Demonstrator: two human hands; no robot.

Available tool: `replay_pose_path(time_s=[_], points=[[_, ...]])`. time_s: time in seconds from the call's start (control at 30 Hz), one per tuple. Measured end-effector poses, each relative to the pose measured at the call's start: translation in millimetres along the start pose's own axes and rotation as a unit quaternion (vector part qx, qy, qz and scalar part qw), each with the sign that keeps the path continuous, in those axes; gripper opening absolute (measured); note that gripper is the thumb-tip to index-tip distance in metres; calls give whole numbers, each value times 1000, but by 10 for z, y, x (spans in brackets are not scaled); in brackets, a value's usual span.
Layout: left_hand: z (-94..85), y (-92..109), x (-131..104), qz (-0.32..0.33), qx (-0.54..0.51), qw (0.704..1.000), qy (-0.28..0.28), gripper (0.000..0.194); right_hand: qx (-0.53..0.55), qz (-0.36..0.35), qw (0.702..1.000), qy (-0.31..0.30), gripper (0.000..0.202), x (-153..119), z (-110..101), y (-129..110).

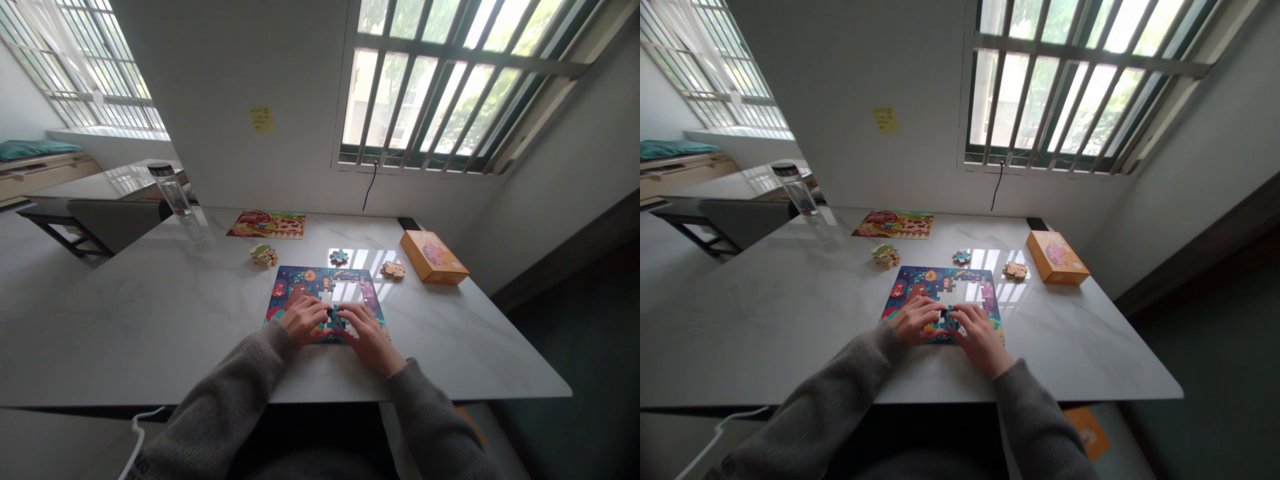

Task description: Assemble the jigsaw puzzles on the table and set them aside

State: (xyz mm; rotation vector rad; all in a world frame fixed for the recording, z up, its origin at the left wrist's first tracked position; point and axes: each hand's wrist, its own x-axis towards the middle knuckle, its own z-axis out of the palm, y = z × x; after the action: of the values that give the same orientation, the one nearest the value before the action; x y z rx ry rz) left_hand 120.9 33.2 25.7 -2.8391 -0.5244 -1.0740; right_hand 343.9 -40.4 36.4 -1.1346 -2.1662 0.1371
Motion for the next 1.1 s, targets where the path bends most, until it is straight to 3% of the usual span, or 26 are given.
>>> replay_pose_path(time_s=[0.17,0.3,0.5,0.87,1.1], points=[[42,-10,-19,-67,-58,996,-18,14,-30,0,999,-39,38,32,-49,90],[58,-44,-25,-142,-75,986,-44,29,-61,-4,997,-51,33,167,-125,376],[75,-59,-45,-165,-34,983,-65,18,-70,3,995,-71,24,382,-111,769],[108,-51,-66,-166,-36,981,-92,19,-91,23,992,-89,24,333,85,791],[74,-172,18,-180,-114,970,-114,26,-91,30,993,-72,25,308,82,793]])
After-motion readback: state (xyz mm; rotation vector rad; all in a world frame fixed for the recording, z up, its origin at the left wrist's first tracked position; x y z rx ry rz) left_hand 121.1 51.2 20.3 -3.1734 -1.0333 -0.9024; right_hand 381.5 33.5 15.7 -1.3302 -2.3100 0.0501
